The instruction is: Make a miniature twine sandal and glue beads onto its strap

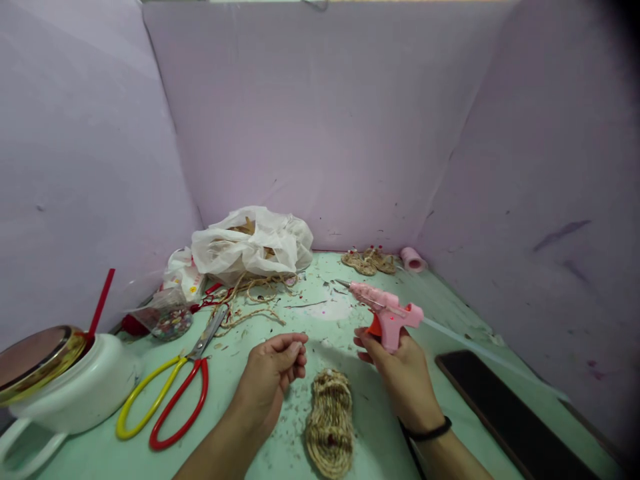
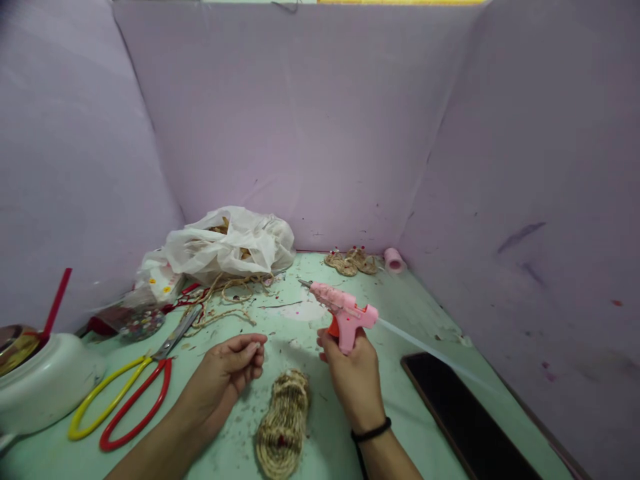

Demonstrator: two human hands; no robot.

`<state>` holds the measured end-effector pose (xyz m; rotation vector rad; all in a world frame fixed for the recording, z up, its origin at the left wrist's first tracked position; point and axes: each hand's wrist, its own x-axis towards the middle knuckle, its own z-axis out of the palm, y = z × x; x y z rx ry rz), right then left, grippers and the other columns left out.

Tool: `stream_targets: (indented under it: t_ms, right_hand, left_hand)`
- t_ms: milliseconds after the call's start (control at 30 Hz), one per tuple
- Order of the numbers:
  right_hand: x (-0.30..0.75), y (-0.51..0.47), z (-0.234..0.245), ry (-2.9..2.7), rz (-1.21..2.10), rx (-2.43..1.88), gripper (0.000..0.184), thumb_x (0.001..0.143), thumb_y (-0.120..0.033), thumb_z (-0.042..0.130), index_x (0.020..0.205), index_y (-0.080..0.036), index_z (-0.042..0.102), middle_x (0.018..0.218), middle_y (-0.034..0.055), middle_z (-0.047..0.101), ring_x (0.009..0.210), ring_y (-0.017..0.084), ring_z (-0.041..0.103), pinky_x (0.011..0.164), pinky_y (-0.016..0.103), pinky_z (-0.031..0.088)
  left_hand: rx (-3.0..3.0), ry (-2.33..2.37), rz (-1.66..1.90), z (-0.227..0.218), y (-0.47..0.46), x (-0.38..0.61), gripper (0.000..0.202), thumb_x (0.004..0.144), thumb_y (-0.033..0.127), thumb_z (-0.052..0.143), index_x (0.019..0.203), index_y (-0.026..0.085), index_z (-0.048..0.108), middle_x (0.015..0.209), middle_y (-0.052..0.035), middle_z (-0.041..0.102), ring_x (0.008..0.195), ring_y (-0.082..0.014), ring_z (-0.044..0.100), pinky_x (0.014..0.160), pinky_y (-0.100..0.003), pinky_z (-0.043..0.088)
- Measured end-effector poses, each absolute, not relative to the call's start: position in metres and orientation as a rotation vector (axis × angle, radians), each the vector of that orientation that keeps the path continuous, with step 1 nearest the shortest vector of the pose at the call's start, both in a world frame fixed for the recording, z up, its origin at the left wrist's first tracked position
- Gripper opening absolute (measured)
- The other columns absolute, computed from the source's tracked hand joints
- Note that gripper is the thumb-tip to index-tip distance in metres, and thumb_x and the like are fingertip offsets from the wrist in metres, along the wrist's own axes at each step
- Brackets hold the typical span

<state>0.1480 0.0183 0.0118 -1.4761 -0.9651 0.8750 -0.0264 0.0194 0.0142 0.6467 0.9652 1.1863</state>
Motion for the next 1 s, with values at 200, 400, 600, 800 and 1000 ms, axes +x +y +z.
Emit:
stream_targets:
  t_ms: [200,400,600,800,1000]
  right_hand:
    - [0.145,0.016,0.011,-1.041,0.821,-1.535,0.016,0.069,-0.028,0.056,0.077,-0.016,0.051,0.064,0.0025,0.064,0.046,0.014,0.056,0.041,0.024,0.043]
    - [0.135,0.006,0.021,-1.074,0.932,-1.475,0.017,0.066,-0.029,0.06,0.074,-0.014,0.055,0.051,-0.0014,0.058,0.04,0.012,0.051,0.038,0.023,0.04]
    - [0.117,-0.007,0.028,-1.091,1.229,-1.366,0.026,0.06,-0.027,0.067,0.08,-0.011,0.059,0.056,0.0013,0.063,0.046,0.013,0.054,0.042,0.022,0.041]
    - [0.112,-0.009,0.028,-1.064,1.236,-1.329,0.024,0.058,-0.028,0.07,0.067,-0.015,0.052,0.049,-0.0019,0.058,0.041,0.009,0.048,0.041,0.021,0.039]
    - [0.114,-0.006,0.023,-0.987,1.269,-1.316,0.027,0.057,-0.032,0.07,0.068,-0.016,0.05,0.043,-0.0048,0.055,0.037,0.009,0.047,0.036,0.02,0.036]
  left_hand:
    - [0.571,0.919,1.125,0.016,0.015,-0.023,0.014,0.062,0.01,0.066,0.073,0.011,0.058,0.059,-0.0019,0.059,0.051,-0.0086,0.051,0.048,-0.019,0.042]
    - [0.541,0.903,1.084,0.018,0.012,-0.019,0.012,0.062,0.01,0.067,0.065,0.011,0.055,0.057,-0.0017,0.058,0.048,-0.0069,0.05,0.044,-0.017,0.04]
    - [0.56,0.855,1.05,0.021,0.004,-0.013,0.022,0.055,0.014,0.074,0.066,0.012,0.055,0.053,-0.0008,0.059,0.046,-0.0074,0.051,0.042,-0.017,0.04]
    - [0.67,0.892,1.078,0.019,0.0,-0.009,0.025,0.051,0.021,0.077,0.062,0.012,0.056,0.048,0.0001,0.058,0.041,-0.0078,0.049,0.04,-0.018,0.039]
    - [0.913,1.011,1.153,0.026,0.002,-0.01,0.017,0.051,0.021,0.074,0.061,0.011,0.065,0.047,0.0001,0.059,0.043,-0.0083,0.049,0.044,-0.019,0.04]
